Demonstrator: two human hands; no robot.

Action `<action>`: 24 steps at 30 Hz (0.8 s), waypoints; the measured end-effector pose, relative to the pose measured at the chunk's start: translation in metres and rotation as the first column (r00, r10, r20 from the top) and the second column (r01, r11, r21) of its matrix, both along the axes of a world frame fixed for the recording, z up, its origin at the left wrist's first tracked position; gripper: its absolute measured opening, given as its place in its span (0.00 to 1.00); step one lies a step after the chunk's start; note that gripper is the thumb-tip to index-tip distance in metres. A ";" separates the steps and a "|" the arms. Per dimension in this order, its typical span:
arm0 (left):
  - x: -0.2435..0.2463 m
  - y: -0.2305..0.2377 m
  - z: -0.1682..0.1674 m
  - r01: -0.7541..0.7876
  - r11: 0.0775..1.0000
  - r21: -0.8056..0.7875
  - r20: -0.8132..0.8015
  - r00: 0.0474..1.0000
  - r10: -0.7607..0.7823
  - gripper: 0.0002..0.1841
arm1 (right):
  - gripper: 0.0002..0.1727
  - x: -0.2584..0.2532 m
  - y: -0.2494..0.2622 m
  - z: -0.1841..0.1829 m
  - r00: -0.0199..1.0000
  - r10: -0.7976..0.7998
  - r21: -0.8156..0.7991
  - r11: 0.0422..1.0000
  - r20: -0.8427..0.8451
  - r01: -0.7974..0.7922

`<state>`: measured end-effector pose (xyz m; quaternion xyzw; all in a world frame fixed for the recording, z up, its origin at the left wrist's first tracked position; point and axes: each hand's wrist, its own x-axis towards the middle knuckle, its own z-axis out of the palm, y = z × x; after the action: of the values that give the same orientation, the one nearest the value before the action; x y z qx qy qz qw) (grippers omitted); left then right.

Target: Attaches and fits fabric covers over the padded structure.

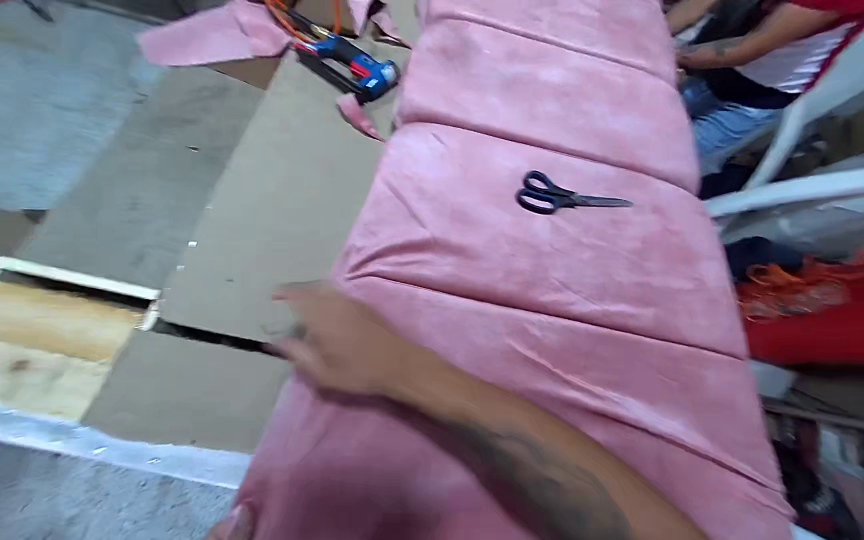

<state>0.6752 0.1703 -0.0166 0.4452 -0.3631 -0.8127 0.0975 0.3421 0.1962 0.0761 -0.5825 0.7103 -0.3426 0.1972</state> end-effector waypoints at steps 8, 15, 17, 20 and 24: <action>-0.011 -0.055 0.010 0.121 0.963 -0.243 0.234 0.970 -0.063 0.22 | 0.32 -0.057 0.168 -0.035 0.608 -0.585 0.086 0.679 -0.537 0.729; -0.263 -0.157 0.039 0.612 0.707 -0.356 0.458 0.773 -0.439 0.41 | 0.29 0.005 -0.020 -0.048 0.847 -0.227 0.130 0.937 -0.480 0.325; -0.305 -0.160 0.035 0.625 0.716 -0.310 0.432 0.764 -0.480 0.42 | 0.20 -0.009 -0.017 -0.040 0.902 -0.181 0.075 0.971 -0.392 0.227; -0.323 -0.150 0.033 0.676 0.667 -0.314 0.424 0.729 -0.538 0.42 | 0.22 -0.023 0.012 -0.031 0.828 -0.361 -0.048 0.924 -0.429 0.379; -0.320 -0.135 0.022 0.571 0.698 -0.432 0.354 0.819 -0.451 0.23 | 0.30 -0.013 0.020 -0.042 0.886 -0.301 0.003 0.947 -0.353 0.323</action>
<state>0.3550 0.0356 0.0050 0.3698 -0.6869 -0.6229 -0.0579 0.3287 0.2166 0.0340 -0.5057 0.8284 -0.2393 0.0291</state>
